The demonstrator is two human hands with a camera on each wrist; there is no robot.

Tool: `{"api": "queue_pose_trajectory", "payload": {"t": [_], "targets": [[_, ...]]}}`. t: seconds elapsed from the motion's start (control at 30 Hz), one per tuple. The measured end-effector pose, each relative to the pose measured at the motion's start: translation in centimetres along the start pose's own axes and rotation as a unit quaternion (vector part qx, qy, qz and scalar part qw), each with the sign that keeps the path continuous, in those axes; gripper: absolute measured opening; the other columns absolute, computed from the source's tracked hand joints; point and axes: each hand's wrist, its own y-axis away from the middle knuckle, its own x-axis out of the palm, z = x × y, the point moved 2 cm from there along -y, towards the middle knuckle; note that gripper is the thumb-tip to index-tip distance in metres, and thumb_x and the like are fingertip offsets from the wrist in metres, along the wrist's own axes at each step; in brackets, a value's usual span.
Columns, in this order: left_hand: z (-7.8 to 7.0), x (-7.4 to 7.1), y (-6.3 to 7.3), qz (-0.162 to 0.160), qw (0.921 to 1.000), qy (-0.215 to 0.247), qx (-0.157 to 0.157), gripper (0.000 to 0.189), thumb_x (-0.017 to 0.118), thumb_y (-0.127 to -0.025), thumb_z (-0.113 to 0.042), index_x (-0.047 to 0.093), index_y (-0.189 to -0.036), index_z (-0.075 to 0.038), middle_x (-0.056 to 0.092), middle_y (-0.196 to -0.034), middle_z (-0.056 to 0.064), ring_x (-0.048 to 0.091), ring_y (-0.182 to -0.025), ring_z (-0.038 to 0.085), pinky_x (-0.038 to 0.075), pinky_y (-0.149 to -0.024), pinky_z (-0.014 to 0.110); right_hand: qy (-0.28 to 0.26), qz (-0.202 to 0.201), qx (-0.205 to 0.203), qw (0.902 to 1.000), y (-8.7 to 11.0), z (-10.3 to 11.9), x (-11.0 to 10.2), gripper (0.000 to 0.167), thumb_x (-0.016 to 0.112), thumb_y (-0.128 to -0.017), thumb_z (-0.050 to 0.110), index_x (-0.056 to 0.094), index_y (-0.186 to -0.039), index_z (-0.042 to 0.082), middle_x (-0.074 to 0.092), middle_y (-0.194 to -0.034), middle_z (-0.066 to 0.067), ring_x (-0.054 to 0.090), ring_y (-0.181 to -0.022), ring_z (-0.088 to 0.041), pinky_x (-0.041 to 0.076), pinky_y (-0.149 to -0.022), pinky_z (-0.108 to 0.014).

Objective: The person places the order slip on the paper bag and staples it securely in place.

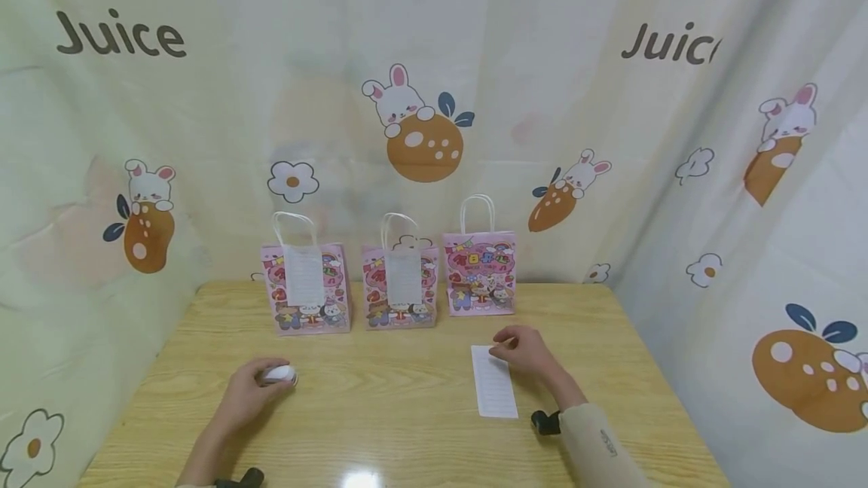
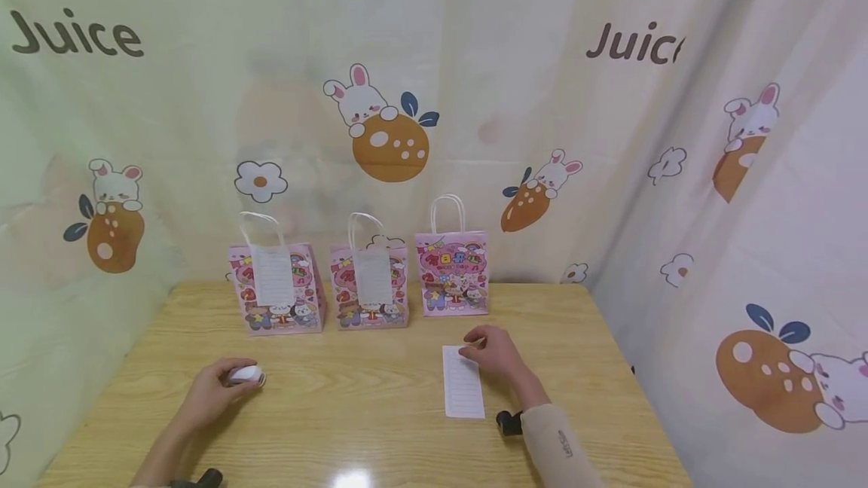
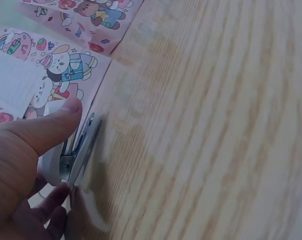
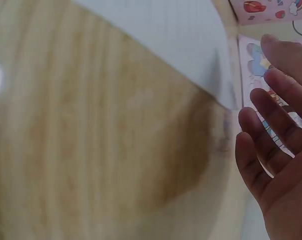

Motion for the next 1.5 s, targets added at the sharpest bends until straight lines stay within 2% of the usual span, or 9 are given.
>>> {"api": "queue_pose_trajectory", "payload": {"t": [0.37, 0.53, 0.6, 0.7, 0.8, 0.9, 1.03, 1.2, 1.5], "targets": [[0.1, -0.1, -0.2, 0.01, 0.9999, 0.003, 0.003, 0.045, 0.085, -0.074, -0.019, 0.069, -0.113, -0.004, 0.066, -0.109, 0.016, 0.061, -0.095, 0.027, 0.049, -0.081, 0.032, 0.007, -0.009, 0.021, 0.9997, 0.6, -0.8, 0.6, 0.028, 0.082, -0.078, 0.021, 0.072, -0.1, 0.007, 0.067, -0.095, 0.0, 0.057, -0.084, -0.016, 0.05, -0.079, -0.037], [-0.2, -0.5, -0.2, 0.0, 0.9998, 0.02, 0.007, 0.051, 0.084, -0.076, -0.02, 0.066, -0.119, -0.001, 0.061, -0.119, 0.021, 0.057, -0.107, 0.035, 0.046, -0.092, 0.048, 0.013, -0.011, 0.023, 0.9996, 0.7, -0.7, 0.5, 0.029, 0.083, -0.077, 0.017, 0.071, -0.101, 0.005, 0.064, -0.093, -0.002, 0.054, -0.081, -0.018, 0.048, -0.074, -0.035], [-0.6, -0.7, 0.0, -0.016, 0.9994, 0.02, 0.023, 0.048, 0.084, -0.076, -0.017, 0.066, -0.117, 0.0, 0.06, -0.119, 0.023, 0.054, -0.11, 0.039, 0.042, -0.094, 0.057, 0.014, -0.012, 0.019, 0.9996, 0.8, -0.7, 0.4, 0.029, 0.084, -0.076, 0.015, 0.071, -0.101, 0.004, 0.063, -0.092, -0.004, 0.053, -0.08, -0.018, 0.047, -0.072, -0.034], [-1.8, -0.8, 0.3, -0.053, 0.9965, 0.002, 0.064, 0.038, 0.083, -0.076, -0.01, 0.068, -0.11, 0.001, 0.062, -0.114, 0.022, 0.054, -0.11, 0.041, 0.039, -0.093, 0.061, 0.015, -0.015, 0.012, 0.9997, 0.9, -0.8, 0.3, 0.031, 0.083, -0.076, 0.014, 0.071, -0.101, 0.002, 0.061, -0.09, -0.005, 0.052, -0.079, -0.019, 0.046, -0.07, -0.033], [-3.6, -0.4, 0.8, -0.081, 0.9903, -0.018, 0.111, 0.031, 0.083, -0.074, -0.003, 0.071, -0.103, 0.0, 0.066, -0.107, 0.016, 0.057, -0.104, 0.036, 0.042, -0.09, 0.055, 0.015, -0.01, 0.021, 0.9996, 1.0, -1.1, 0.4, 0.031, 0.083, -0.077, 0.014, 0.071, -0.102, 0.002, 0.061, -0.089, -0.004, 0.052, -0.078, -0.018, 0.045, -0.069, -0.032], [-5.5, 0.3, 1.3, -0.089, 0.9855, -0.026, 0.142, 0.027, 0.083, -0.073, 0.0, 0.072, -0.097, -0.004, 0.068, -0.102, 0.008, 0.059, -0.1, 0.03, 0.043, -0.087, 0.045, 0.021, -0.003, 0.024, 0.9995, 0.9, -1.3, 0.5, 0.028, 0.082, -0.079, 0.014, 0.072, -0.103, 0.004, 0.063, -0.091, -0.002, 0.054, -0.08, -0.017, 0.047, -0.072, -0.033], [-7.2, 1.7, 1.7, -0.062, 0.988, -0.007, 0.141, 0.024, 0.081, -0.076, -0.001, 0.072, -0.097, -0.009, 0.068, -0.101, 0.0, 0.06, -0.101, 0.026, 0.047, -0.088, 0.044, 0.023, -0.004, 0.006, 0.9997, 0.6, -1.2, 0.6, 0.023, 0.078, -0.082, 0.012, 0.072, -0.103, 0.005, 0.067, -0.094, -0.002, 0.059, -0.085, -0.017, 0.05, -0.079, -0.038], [-8.2, 4.1, 2.0, 0.025, 0.9942, 0.035, 0.099, 0.018, 0.076, -0.084, -0.011, 0.072, -0.102, -0.011, 0.066, -0.105, -0.009, 0.059, -0.105, 0.023, 0.047, -0.091, 0.054, 0.012, -0.002, -0.002, 0.9999, 0.3, -1.3, 0.8, 0.015, 0.076, -0.083, 0.009, 0.073, -0.097, 0.005, 0.069, -0.092, -0.002, 0.062, -0.085, -0.017, 0.052, -0.081, -0.04], [-8.6, 8.4, 2.4, 0.14, 0.9849, 0.072, 0.072, 0.016, 0.067, -0.092, -0.022, 0.071, -0.105, -0.014, 0.067, -0.106, -0.01, 0.06, -0.105, 0.019, 0.048, -0.091, 0.047, 0.013, -0.014, -0.022, 0.9996, -0.2, -0.8, 0.6, 0.005, 0.075, -0.084, 0.009, 0.074, -0.089, 0.009, 0.068, -0.084, 0.004, 0.061, -0.078, -0.013, 0.053, -0.074, -0.035]]}}
